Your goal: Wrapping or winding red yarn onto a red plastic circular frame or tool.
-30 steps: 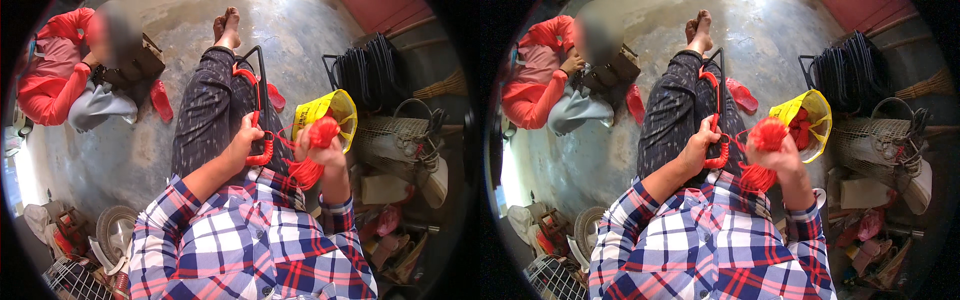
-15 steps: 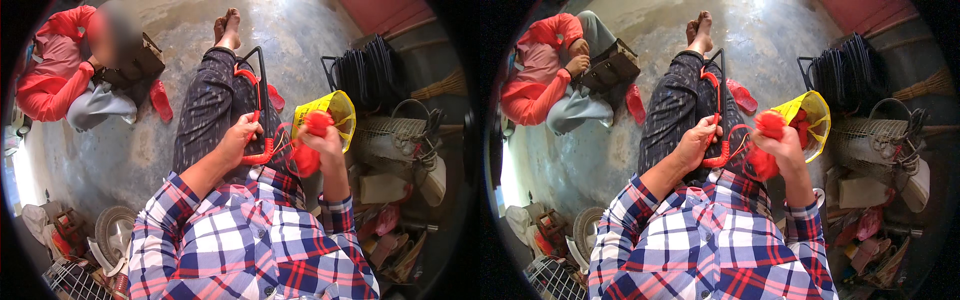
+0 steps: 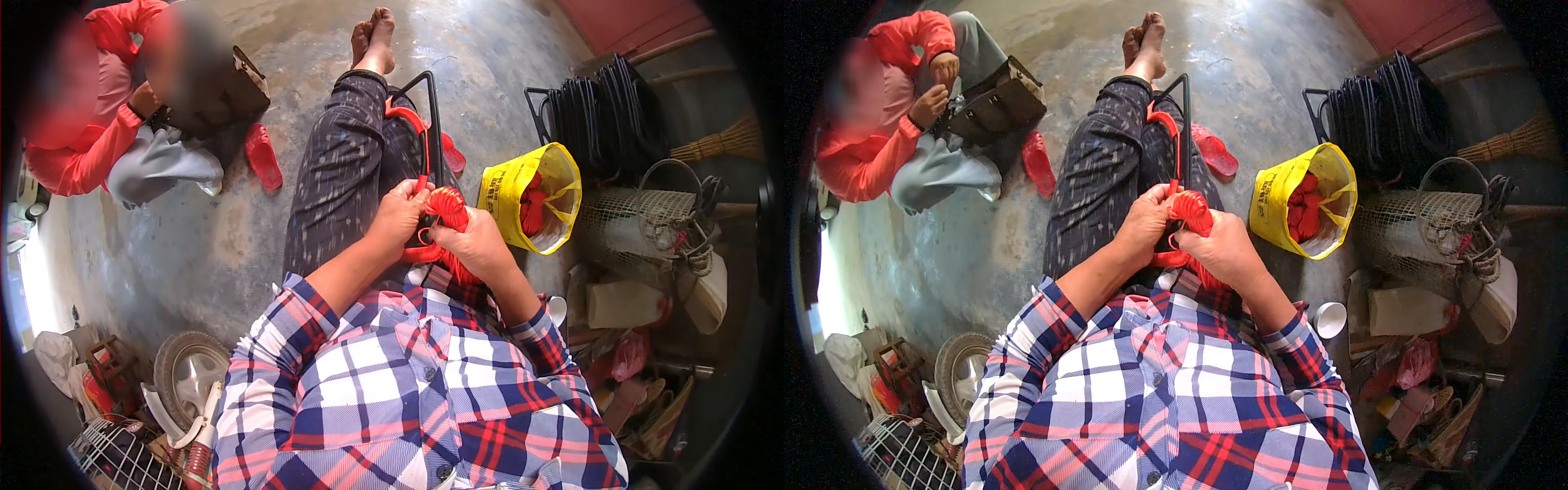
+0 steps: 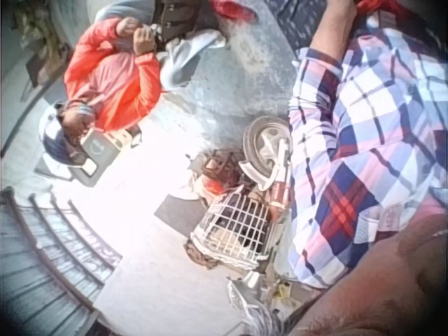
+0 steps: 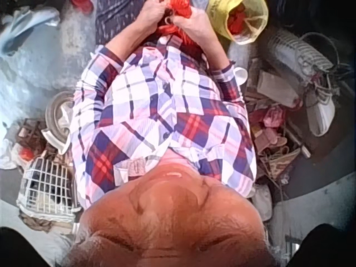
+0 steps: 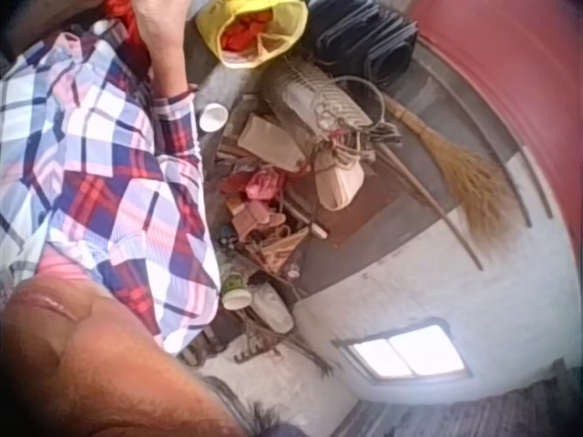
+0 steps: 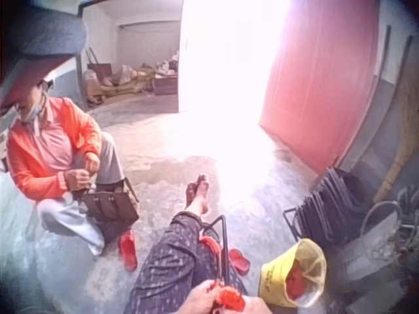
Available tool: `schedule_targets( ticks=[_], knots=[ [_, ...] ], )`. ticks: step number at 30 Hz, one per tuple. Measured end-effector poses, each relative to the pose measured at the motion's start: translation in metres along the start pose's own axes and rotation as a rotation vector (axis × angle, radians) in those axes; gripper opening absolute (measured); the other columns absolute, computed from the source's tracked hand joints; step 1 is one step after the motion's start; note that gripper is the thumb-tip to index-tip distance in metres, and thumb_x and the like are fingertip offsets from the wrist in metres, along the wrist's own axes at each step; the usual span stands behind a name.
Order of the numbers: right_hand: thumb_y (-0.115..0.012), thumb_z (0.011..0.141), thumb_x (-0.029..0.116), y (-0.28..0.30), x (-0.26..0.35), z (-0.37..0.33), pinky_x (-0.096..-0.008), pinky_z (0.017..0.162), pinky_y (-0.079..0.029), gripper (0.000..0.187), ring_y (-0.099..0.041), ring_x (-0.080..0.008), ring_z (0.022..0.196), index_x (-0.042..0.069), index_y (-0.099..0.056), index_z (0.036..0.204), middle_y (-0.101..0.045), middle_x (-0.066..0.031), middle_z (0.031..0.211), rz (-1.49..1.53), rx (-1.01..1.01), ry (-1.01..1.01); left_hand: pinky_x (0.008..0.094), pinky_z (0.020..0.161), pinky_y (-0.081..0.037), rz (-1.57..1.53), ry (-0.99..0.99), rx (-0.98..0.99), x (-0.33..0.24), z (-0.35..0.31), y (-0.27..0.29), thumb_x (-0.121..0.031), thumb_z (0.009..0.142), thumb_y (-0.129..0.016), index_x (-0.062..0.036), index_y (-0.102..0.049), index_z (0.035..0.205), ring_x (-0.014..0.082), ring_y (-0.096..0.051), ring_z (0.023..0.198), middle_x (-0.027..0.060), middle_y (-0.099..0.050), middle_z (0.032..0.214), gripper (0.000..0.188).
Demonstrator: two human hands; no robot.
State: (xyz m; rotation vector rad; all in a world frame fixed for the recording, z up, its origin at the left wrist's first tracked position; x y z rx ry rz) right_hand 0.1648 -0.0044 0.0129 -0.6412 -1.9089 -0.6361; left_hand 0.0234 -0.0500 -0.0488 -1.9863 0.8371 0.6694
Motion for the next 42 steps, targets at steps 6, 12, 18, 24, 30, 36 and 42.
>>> schedule_targets(
  ticks=[6, 12, 18, 24, 30, 36, 42],
  knots=[
    [-0.07, 0.081, 0.016, 0.016, 0.025, -0.023, -0.0291, 0.075, -0.05, 0.031, -0.06, -0.0106, 0.078, 0.0, -0.063, 0.107, -0.066, -0.0076, 0.086, -0.156, 0.023, 0.072, 0.0266, 0.084, -0.048, 0.217, -0.057, -0.031, -0.01, 0.002, 0.007, -0.012, 0.094, -0.058, -0.0042, -0.055, 0.116, 0.0117, -0.059, 0.091, 0.0028, -0.062, 0.101, 0.023],
    [-0.065, 0.073, 0.009, 0.058, 0.078, -0.07, -0.0319, 0.082, -0.049, 0.055, -0.061, -0.0191, 0.092, -0.003, -0.05, 0.124, -0.06, -0.0112, 0.106, 0.607, -0.157, 0.143, 0.0401, 0.109, -0.03, 1.061, -0.991, 0.061, -0.058, -0.048, -0.029, -0.002, 0.061, -0.053, -0.0008, -0.043, 0.134, 0.035, -0.046, 0.118, 0.0178, -0.05, 0.123, 0.074],
    [-0.072, 0.064, 0.02, 0.076, 0.088, -0.071, -0.0353, 0.078, -0.05, 0.049, -0.064, -0.0255, 0.091, -0.008, -0.061, 0.103, -0.065, -0.017, 0.094, 0.435, 0.426, 0.562, 0.0227, 0.065, -0.042, 0.787, -0.572, -0.036, -0.082, -0.064, -0.047, -0.007, 0.087, -0.068, -0.0049, -0.06, 0.089, 0.0071, -0.049, 0.066, -0.0012, -0.055, 0.071, 0.008],
    [-0.07, 0.067, 0.01, 0.047, 0.041, -0.011, -0.0396, 0.076, -0.05, 0.033, -0.062, -0.0343, 0.091, 0.003, -0.066, 0.098, -0.062, -0.0152, 0.09, -0.787, 0.075, 0.409, 0.0242, 0.059, -0.042, 0.84, -0.192, -0.169, -0.051, -0.033, 0.026, -0.012, 0.096, -0.054, -0.0031, -0.058, 0.084, 0.0051, -0.05, 0.068, -0.0038, -0.056, 0.071, 0.016],
    [-0.07, 0.069, 0.008, 0.007, 0.022, 0.021, -0.0424, 0.072, -0.05, 0.027, -0.061, -0.0389, 0.083, 0.001, -0.062, 0.093, -0.061, -0.0206, 0.092, -0.507, -0.101, 0.525, 0.0342, 0.058, -0.046, 1.028, -0.338, -0.185, -0.052, -0.032, 0.007, -0.036, 0.093, -0.059, 0.0, -0.061, 0.081, 0.0244, -0.056, 0.056, 0.0143, -0.058, 0.063, 0.038],
    [-0.074, 0.075, 0.01, 0.022, 0.031, -0.016, -0.0344, 0.085, -0.053, 0.038, -0.066, -0.0294, 0.098, -0.002, -0.064, 0.11, -0.063, -0.0168, 0.11, -0.231, -0.196, 0.475, 0.0255, 0.044, -0.039, 0.868, -0.698, -0.392, -0.082, -0.058, 0.0, -0.01, 0.08, -0.074, -0.0029, -0.056, 0.07, 0.0029, -0.046, 0.051, 0.0012, -0.053, 0.054, 0.021],
    [-0.081, 0.067, 0.011, -0.002, 0.036, -0.011, -0.0357, 0.094, -0.048, 0.043, -0.058, -0.0293, 0.109, 0.006, -0.066, 0.108, -0.053, -0.0129, 0.127, -0.304, -0.099, 0.597, 0.0246, 0.056, -0.043, 1.175, -1.167, -0.044, -0.091, -0.079, -0.042, -0.009, 0.084, -0.067, -0.0059, -0.059, 0.077, 0.0047, -0.049, 0.061, 0.004, -0.056, 0.064, 0.011]
  ],
)
Point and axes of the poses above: each hand's wrist, its own z-axis towards the middle knuckle, its own y-axis out of the back of the hand, x = y × z, the point moved 1 cm from there along z, towards the middle knuckle
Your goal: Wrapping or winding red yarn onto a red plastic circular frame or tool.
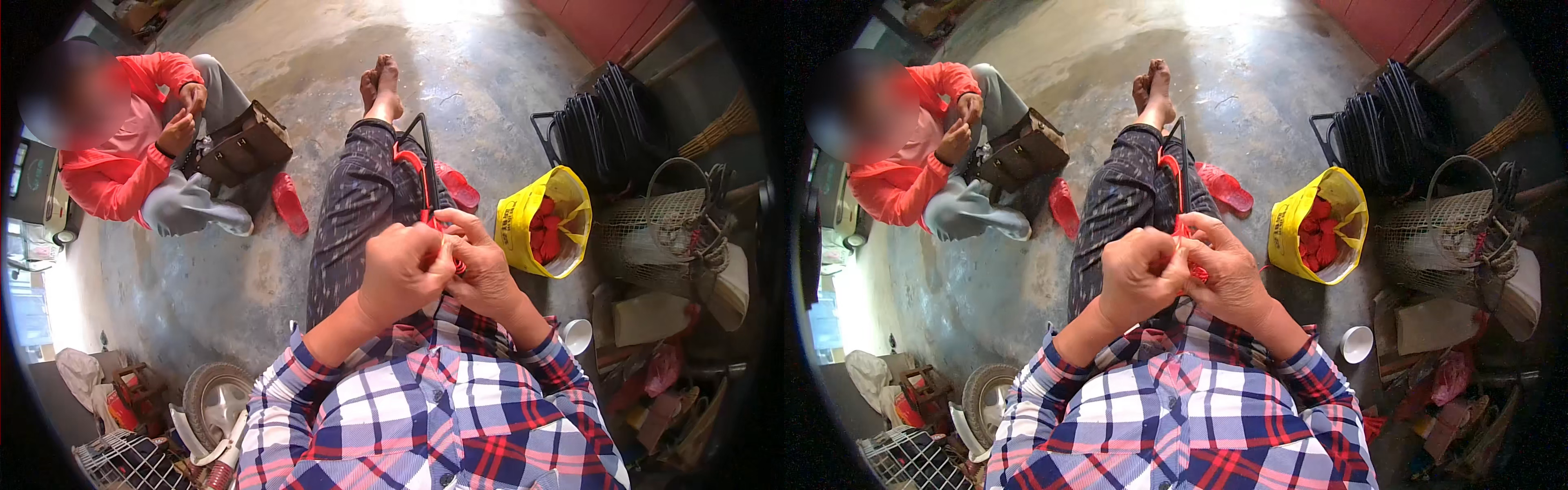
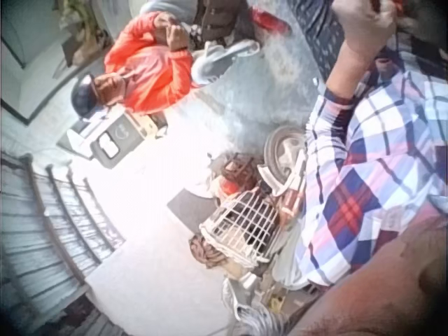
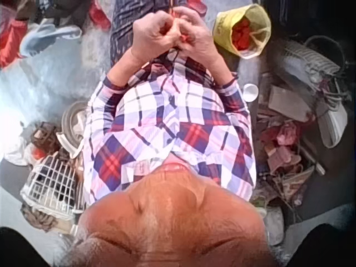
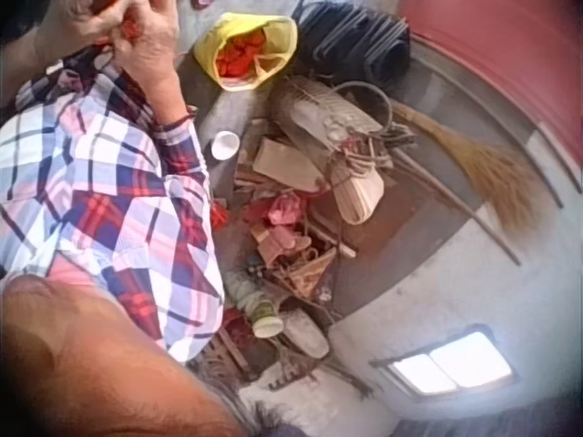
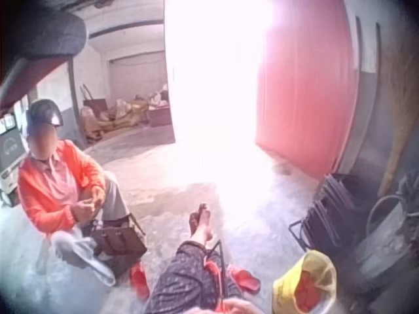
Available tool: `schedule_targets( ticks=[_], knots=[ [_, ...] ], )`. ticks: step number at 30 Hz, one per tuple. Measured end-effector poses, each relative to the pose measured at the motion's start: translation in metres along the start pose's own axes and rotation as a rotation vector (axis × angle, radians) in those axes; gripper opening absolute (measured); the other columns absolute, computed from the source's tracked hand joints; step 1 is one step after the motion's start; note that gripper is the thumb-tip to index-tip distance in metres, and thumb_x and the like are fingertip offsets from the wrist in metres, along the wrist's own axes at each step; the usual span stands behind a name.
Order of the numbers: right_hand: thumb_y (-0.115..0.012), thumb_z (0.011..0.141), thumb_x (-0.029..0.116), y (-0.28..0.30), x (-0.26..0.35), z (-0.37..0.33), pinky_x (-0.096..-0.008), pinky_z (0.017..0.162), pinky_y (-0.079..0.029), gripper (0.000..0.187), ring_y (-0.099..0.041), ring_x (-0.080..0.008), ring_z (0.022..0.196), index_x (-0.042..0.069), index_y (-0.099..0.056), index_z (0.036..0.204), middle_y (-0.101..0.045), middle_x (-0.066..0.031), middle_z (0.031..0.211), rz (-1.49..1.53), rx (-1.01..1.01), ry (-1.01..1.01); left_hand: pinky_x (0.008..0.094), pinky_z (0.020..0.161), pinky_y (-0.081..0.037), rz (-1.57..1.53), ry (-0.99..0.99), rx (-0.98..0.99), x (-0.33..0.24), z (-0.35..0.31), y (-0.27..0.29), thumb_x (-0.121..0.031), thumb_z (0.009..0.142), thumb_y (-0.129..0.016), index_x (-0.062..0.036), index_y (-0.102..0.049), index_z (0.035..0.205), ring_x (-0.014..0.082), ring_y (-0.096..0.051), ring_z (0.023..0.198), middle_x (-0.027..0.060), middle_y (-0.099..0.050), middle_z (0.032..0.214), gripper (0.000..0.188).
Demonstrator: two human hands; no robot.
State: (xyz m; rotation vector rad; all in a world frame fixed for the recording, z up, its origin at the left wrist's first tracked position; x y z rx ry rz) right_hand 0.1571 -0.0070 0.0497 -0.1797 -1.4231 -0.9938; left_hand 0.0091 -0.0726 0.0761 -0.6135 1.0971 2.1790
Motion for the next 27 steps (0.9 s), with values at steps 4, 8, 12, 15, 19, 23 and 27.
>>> schedule_targets(
  ticks=[4, 8, 12, 15, 19, 23, 27],
  knots=[
    [-0.085, 0.058, 0.003, 0.029, 0.001, -0.003, -0.0318, 0.094, -0.045, 0.052, -0.056, -0.0181, 0.107, 0.006, -0.065, 0.106, -0.055, -0.0058, 0.124, 0.226, -0.212, -0.114, 0.0191, 0.049, -0.031, -0.94, 0.826, -0.156, 0.021, 0.0, -0.007, -0.018, 0.096, -0.061, -0.009, -0.056, 0.082, 0.0016, -0.039, 0.054, -0.0057, -0.05, 0.066, 0.017],
    [-0.057, 0.091, 0.023, 0.094, -0.004, -0.024, -0.0421, 0.097, -0.045, 0.035, -0.054, -0.0257, 0.116, 0.006, -0.056, 0.121, -0.054, -0.0148, 0.132, 1.017, -0.48, -0.045, 0.0187, 0.048, -0.03, -1.059, 1.037, 0.026, 0.044, -0.017, -0.02, -0.017, 0.091, -0.068, -0.0094, -0.057, 0.083, 0.0027, -0.041, 0.052, -0.0065, -0.051, 0.066, 0.015],
    [-0.056, 0.092, 0.03, 0.187, -0.028, -0.045, -0.0401, 0.081, -0.047, 0.031, -0.054, -0.0192, 0.087, 0.004, -0.056, 0.109, -0.057, -0.0098, 0.094, 1.33, -0.489, 0.152, 0.0181, 0.049, -0.03, -0.943, 1.05, 0.133, 0.047, -0.02, -0.026, -0.015, 0.088, -0.071, -0.0092, -0.059, 0.086, 0.0014, -0.041, 0.054, -0.0069, -0.052, 0.067, 0.014],
    [-0.054, 0.095, 0.022, 0.205, -0.078, -0.062, -0.032, 0.066, -0.046, 0.021, -0.05, -0.015, 0.069, 0.004, -0.053, 0.106, -0.053, -0.0048, 0.08, 1.258, -0.485, 0.103, 0.0182, 0.049, -0.029, -0.945, 1.082, 0.152, 0.048, -0.022, -0.027, -0.015, 0.088, -0.071, -0.0089, -0.059, 0.087, 0.0005, -0.04, 0.055, -0.0074, -0.052, 0.069, 0.013],
    [-0.056, 0.083, 0.008, 0.086, -0.075, -0.044, -0.0228, 0.061, -0.044, 0.023, -0.052, -0.0078, 0.065, 0.0, -0.06, 0.105, -0.057, -0.0012, 0.081, 0.832, -0.486, -0.308, 0.0176, 0.049, -0.029, -0.925, 1.048, 0.157, 0.048, -0.023, -0.028, -0.016, 0.088, -0.07, -0.0087, -0.059, 0.087, -0.0002, -0.039, 0.056, -0.0078, -0.052, 0.07, 0.013],
    [-0.063, 0.075, 0.005, 0.017, -0.041, -0.021, -0.0224, 0.07, -0.045, 0.041, -0.054, -0.0057, 0.077, 0.002, -0.061, 0.116, -0.06, 0.0039, 0.088, 0.608, 0.075, -0.537, 0.0178, 0.047, -0.027, -0.892, 1.015, 0.132, 0.047, -0.025, -0.033, -0.018, 0.089, -0.068, -0.0087, -0.059, 0.088, 0.0002, -0.039, 0.055, -0.0078, -0.051, 0.068, 0.013],
    [-0.065, 0.074, 0.01, 0.06, -0.04, -0.022, -0.0233, 0.067, -0.045, 0.025, -0.054, -0.0065, 0.073, 0.004, -0.061, 0.099, -0.059, 0.0029, 0.084, 0.595, -0.145, -0.509, 0.02, 0.045, -0.027, -0.963, 1.1, 0.176, 0.051, -0.027, -0.027, -0.018, 0.09, -0.067, -0.0087, -0.059, 0.087, 0.0015, -0.039, 0.052, -0.007, -0.051, 0.069, 0.013]
  ],
)
Point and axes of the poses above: each hand's wrist, its own z-axis towards the middle knuckle, its own y-axis out of the back of the hand, x = y × z, the point moved 1 cm from there along z, towards the middle knuckle
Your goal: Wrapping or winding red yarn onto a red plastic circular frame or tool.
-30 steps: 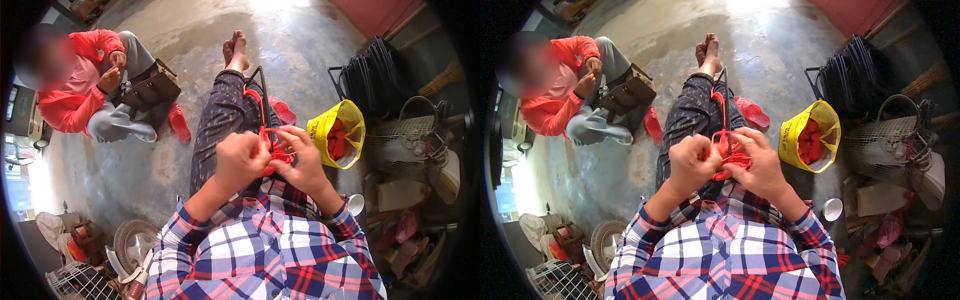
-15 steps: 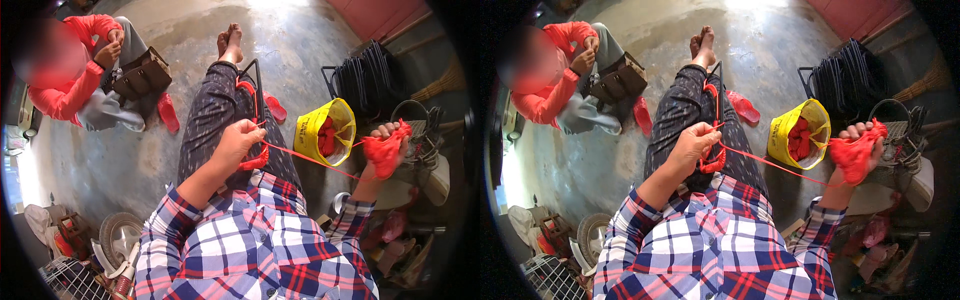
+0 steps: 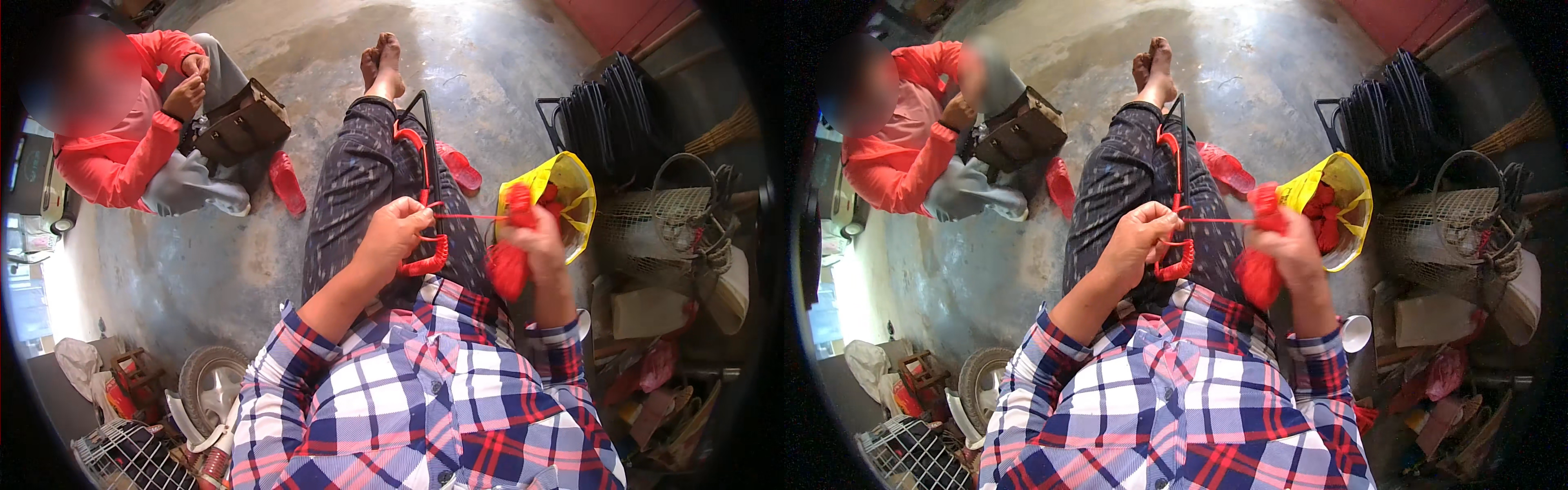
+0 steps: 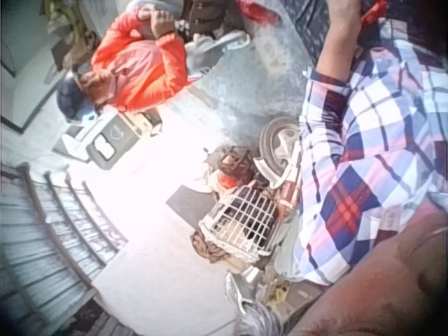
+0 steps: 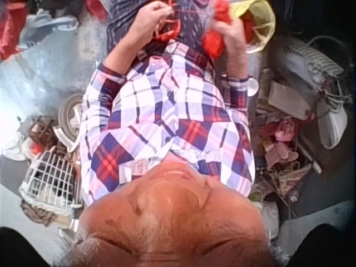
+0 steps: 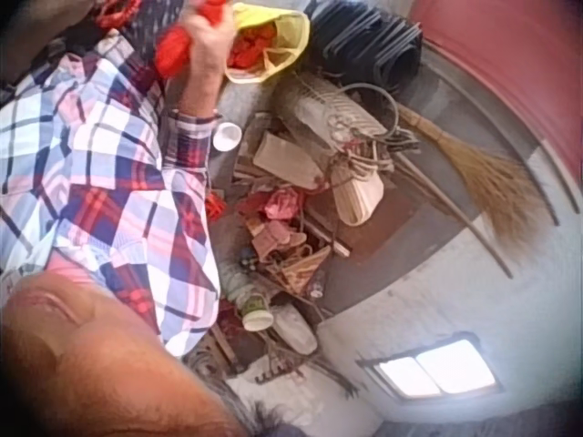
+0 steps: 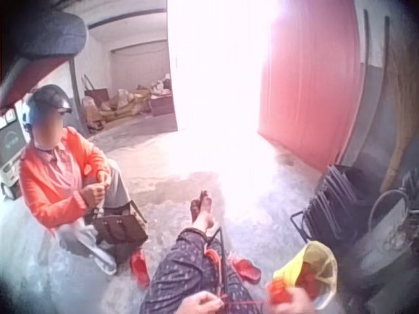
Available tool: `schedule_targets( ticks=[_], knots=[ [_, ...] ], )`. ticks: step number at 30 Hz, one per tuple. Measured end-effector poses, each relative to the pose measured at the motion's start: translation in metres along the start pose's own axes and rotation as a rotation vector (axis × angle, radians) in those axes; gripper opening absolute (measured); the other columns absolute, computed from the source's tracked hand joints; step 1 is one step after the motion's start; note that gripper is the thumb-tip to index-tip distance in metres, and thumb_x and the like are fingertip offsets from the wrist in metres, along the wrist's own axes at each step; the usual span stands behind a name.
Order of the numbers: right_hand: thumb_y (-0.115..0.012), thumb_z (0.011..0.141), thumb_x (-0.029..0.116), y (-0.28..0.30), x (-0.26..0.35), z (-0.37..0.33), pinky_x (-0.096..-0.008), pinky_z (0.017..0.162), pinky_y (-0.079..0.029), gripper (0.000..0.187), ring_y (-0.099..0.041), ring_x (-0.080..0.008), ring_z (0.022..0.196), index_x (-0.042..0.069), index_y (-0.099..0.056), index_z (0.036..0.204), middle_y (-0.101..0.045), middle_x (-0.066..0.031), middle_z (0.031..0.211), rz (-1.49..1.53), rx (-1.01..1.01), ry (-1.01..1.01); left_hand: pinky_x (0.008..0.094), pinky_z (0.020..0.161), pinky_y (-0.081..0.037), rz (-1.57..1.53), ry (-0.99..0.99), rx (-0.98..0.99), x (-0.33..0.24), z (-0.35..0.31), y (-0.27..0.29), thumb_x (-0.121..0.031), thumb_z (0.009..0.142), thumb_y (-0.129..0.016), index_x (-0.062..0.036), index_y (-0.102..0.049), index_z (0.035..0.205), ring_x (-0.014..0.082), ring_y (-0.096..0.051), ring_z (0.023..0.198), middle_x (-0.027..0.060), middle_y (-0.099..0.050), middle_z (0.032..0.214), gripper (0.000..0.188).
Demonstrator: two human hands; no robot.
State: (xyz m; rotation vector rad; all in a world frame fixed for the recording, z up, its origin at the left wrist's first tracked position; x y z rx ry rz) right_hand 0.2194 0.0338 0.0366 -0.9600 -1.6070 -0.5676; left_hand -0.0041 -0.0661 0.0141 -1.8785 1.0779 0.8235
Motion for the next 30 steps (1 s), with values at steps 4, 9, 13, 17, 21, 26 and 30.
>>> schedule_targets(
  ticks=[4, 9, 13, 17, 21, 26, 30],
  knots=[
    [-0.066, 0.074, 0.011, 0.043, 0.023, -0.03, -0.025, 0.065, -0.046, 0.023, -0.055, -0.01, 0.068, 0.002, -0.058, 0.093, -0.059, -0.0028, 0.077, 0.064, -0.225, 0.106, 0.0238, 0.04, -0.028, -0.203, 0.244, 0.007, -0.002, 0.001, -0.006, -0.031, 0.095, -0.042, -0.0027, -0.053, 0.103, 0.0134, -0.043, 0.042, 0.0257, -0.067, 0.087, 0.032],
    [-0.065, 0.076, 0.01, 0.076, 0.026, -0.075, -0.0336, 0.068, -0.048, 0.022, -0.058, -0.0179, 0.069, 0.0, -0.054, 0.092, -0.06, -0.0089, 0.079, -0.017, -0.103, 0.231, 0.0246, 0.038, -0.027, -0.201, 0.393, 0.099, 0.004, 0.011, -0.007, -0.027, 0.093, -0.044, -0.0029, -0.05, 0.106, 0.0123, -0.039, 0.039, 0.025, -0.066, 0.081, 0.028],
    [-0.063, 0.079, 0.007, 0.091, 0.016, -0.091, -0.031, 0.064, -0.048, 0.02, -0.056, -0.016, 0.066, 0.002, -0.052, 0.095, -0.058, -0.0069, 0.078, 0.158, -0.242, 0.271, 0.0239, 0.04, -0.028, -0.184, 0.339, 0.185, 0.006, 0.01, 0.001, -0.021, 0.091, -0.051, -0.004, -0.048, 0.113, 0.0098, -0.033, 0.039, 0.0189, -0.063, 0.076, 0.028],
    [-0.057, 0.09, 0.013, 0.092, -0.009, -0.062, -0.0241, 0.061, -0.045, 0.019, -0.054, -0.0092, 0.064, 0.001, -0.055, 0.104, -0.057, -0.0019, 0.076, 0.156, -0.616, 0.097, 0.0217, 0.041, -0.031, -0.226, 0.288, 0.086, 0.011, 0.007, -0.007, -0.025, 0.091, -0.059, -0.0046, -0.047, 0.116, 0.0075, -0.039, 0.045, 0.0133, -0.063, 0.084, 0.035],
    [-0.049, 0.096, 0.023, 0.041, -0.003, -0.053, -0.0239, 0.058, -0.045, 0.034, -0.054, -0.0095, 0.062, -0.005, -0.059, 0.112, -0.058, -0.0016, 0.075, 0.333, -0.311, 0.094, 0.032, 0.064, -0.05, 0.448, -0.348, -0.084, 0.012, -0.004, -0.003, -0.016, 0.086, -0.066, -0.0016, -0.06, 0.101, 0.0164, -0.059, 0.072, 0.0071, -0.059, 0.086, 0.022],
    [-0.063, 0.086, 0.038, -0.051, 0.0, -0.042, -0.0266, 0.069, -0.05, 0.05, -0.061, -0.0153, 0.077, -0.005, -0.058, 0.111, -0.062, -0.0068, 0.088, 0.5, 0.228, -0.039, 0.0429, 0.108, -0.031, 0.81, -0.781, 0.278, -0.026, -0.042, -0.052, -0.03, 0.073, -0.077, -0.0026, -0.057, 0.125, 0.0343, -0.041, 0.125, 0.018, -0.046, 0.135, 0.063],
    [-0.075, 0.075, 0.053, -0.065, 0.001, -0.033, -0.0297, 0.082, -0.05, 0.08, -0.061, -0.0178, 0.097, -0.003, -0.05, 0.127, -0.061, -0.01, 0.111, 0.509, 0.363, -0.047, 0.0412, 0.105, -0.039, 0.164, -0.462, 0.424, -0.025, -0.041, -0.051, -0.006, 0.08, -0.07, -0.007, -0.052, 0.122, 0.0261, -0.054, 0.118, 0.0136, -0.053, 0.132, 0.046]
  ],
)
Point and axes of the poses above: each hand's wrist, its own z-axis towards the middle knuckle, its own y-axis out of the back of the hand, x = y × z, the point moved 1 cm from there along z, towards the middle knuckle
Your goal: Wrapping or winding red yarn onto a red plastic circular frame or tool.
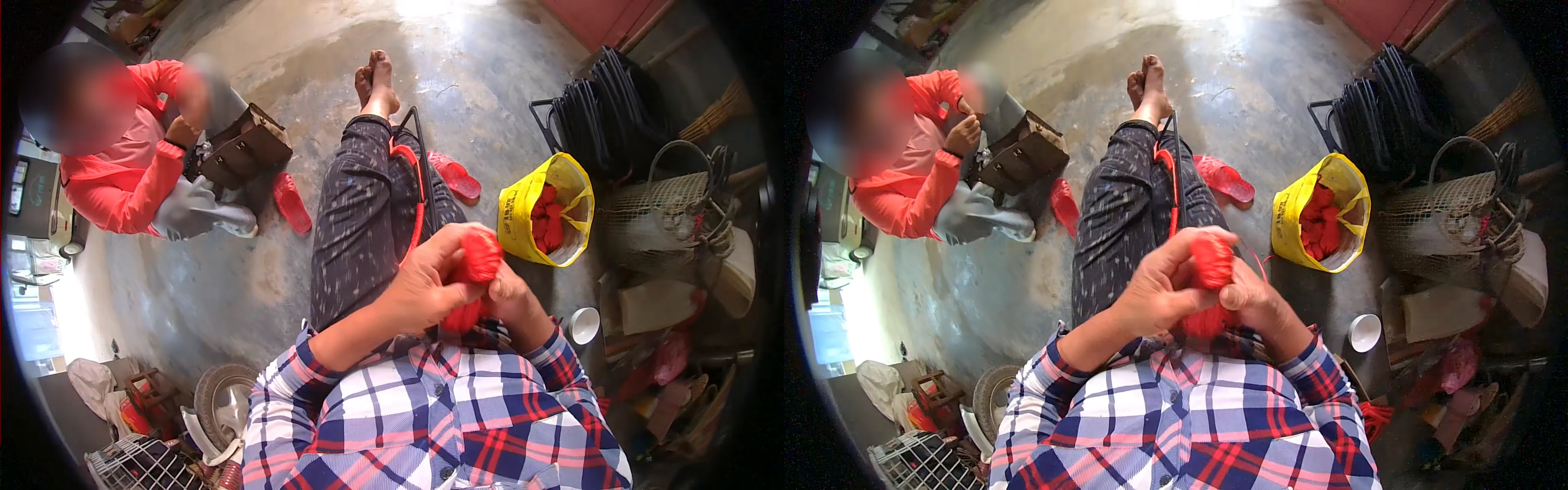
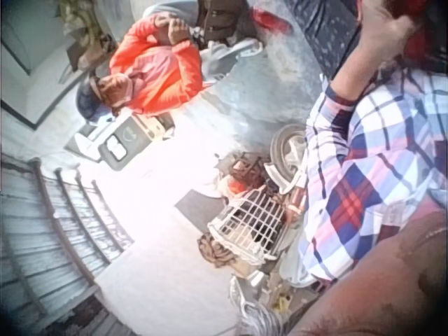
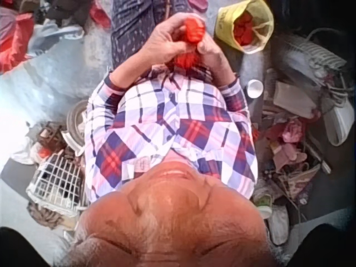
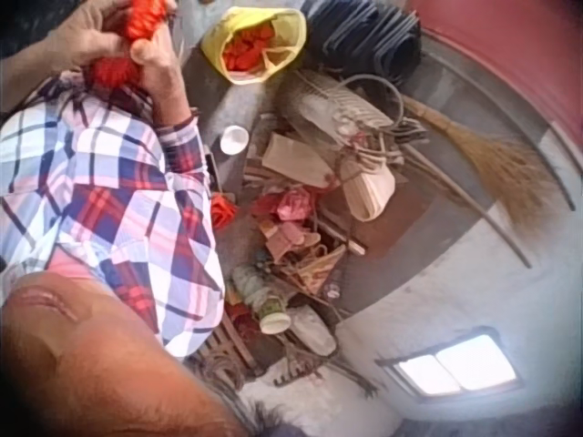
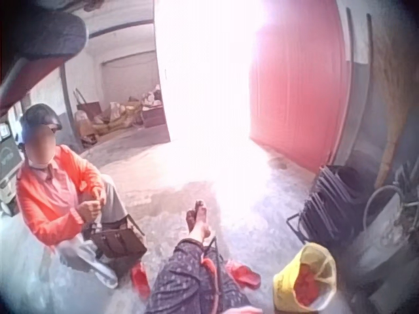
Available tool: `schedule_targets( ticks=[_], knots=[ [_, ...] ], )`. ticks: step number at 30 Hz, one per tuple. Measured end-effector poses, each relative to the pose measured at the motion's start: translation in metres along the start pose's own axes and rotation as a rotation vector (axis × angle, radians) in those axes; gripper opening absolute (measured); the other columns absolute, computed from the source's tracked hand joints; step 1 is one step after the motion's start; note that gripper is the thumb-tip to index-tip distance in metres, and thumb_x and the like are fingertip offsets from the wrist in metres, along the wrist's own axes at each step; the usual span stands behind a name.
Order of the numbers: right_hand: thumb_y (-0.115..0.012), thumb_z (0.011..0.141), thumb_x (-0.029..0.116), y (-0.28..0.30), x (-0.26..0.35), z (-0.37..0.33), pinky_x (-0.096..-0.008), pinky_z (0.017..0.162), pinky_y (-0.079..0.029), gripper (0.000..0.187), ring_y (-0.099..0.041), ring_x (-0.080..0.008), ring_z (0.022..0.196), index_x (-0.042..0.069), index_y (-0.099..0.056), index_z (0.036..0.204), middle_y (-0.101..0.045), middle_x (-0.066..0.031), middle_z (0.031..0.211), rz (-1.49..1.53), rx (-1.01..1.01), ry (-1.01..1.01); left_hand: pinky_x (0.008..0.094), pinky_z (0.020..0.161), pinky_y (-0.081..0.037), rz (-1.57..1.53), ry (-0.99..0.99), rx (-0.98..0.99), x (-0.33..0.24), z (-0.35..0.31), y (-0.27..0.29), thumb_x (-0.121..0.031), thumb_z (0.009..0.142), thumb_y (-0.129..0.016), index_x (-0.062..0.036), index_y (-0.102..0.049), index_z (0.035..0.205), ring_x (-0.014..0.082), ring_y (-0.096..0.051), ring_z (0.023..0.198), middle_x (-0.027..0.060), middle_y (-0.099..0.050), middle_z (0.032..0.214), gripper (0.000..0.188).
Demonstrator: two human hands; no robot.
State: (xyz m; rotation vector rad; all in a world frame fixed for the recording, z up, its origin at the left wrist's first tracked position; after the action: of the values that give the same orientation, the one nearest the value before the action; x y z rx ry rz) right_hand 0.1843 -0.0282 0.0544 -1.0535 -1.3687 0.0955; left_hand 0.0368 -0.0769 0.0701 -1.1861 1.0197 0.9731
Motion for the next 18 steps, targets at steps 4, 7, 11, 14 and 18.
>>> schedule_targets(
  ticks=[4, 7, 11, 14, 18],
  knots=[
    [-0.067, 0.085, 0.045, 0.034, 0.004, 0.014, -0.0238, 0.064, -0.045, 0.072, -0.056, -0.011, 0.073, -0.003, -0.045, 0.135, -0.06, -0.0069, 0.092, -0.03, 0.204, -0.137, 0.0421, 0.099, -0.046, -0.431, -0.073, -0.246, -0.033, 0.009, 0.026, -0.008, 0.088, -0.066, -0.0092, -0.045, 0.126, 0.0272, -0.061, 0.109, 0.0154, -0.061, 0.116, 0.044],
    [-0.056, 0.088, 0.012, 0.053, 0.019, 0.029, -0.0183, 0.046, -0.026, 0.043, -0.031, -0.0009, 0.048, -0.002, -0.053, 0.128, -0.044, 0.0051, 0.062, 0.031, 0.015, 0.056, 0.0383, 0.09, -0.05, -0.083, -0.27, -0.397, -0.036, 0.012, 0.071, 0.0, 0.08, -0.067, -0.0096, -0.058, 0.115, 0.0241, -0.062, 0.102, 0.011, -0.059, 0.109, 0.037],
    [-0.065, 0.083, 0.015, 0.09, 0.016, 0.058, -0.0239, 0.065, -0.042, 0.036, -0.051, -0.0107, 0.072, 0.002, -0.063, 0.116, -0.056, -0.0025, 0.081, -0.55, -0.022, 0.166, 0.0389, 0.077, -0.05, 1.31, -0.222, -0.173, -0.017, 0.007, 0.088, 0.003, 0.059, -0.068, -0.0076, -0.069, 0.09, 0.029, -0.061, 0.088, 0.0101, -0.057, 0.095, 0.032],
    [-0.074, 0.076, 0.021, 0.072, -0.002, 0.064, -0.0328, 0.09, -0.044, 0.041, -0.055, -0.0223, 0.103, 0.006, -0.066, 0.113, -0.059, -0.0087, 0.106, -1.168, 0.024, 0.252, 0.0416, 0.076, -0.051, 1.464, 0.058, 0.045, 0.014, 0.001, 0.073, -0.003, 0.063, -0.072, -0.0085, -0.064, 0.104, 0.0328, -0.062, 0.087, 0.0118, -0.06, 0.098, 0.042],
    [-0.081, 0.069, 0.023, 0.074, -0.017, 0.064, -0.04, 0.105, -0.037, 0.044, -0.047, -0.0327, 0.125, 0.004, -0.064, 0.105, -0.054, -0.0149, 0.128, -1.369, 0.087, 0.255, 0.0435, 0.078, -0.051, 1.27, 0.195, 0.011, 0.027, 0.01, 0.057, -0.008, 0.068, -0.074, -0.0043, -0.056, 0.112, 0.0366, -0.062, 0.093, 0.0156, -0.061, 0.101, 0.047]
  ],
)
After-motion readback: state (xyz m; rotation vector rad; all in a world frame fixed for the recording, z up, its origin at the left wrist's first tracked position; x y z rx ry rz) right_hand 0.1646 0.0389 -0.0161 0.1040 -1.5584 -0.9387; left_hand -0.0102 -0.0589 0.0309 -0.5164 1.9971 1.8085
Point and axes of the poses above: each hand's wrist, its own z-axis towards the middle knuckle, its own y-axis out of the back of the hand, x = y × z, the point moved 1 cm from there along z, towards the middle knuckle
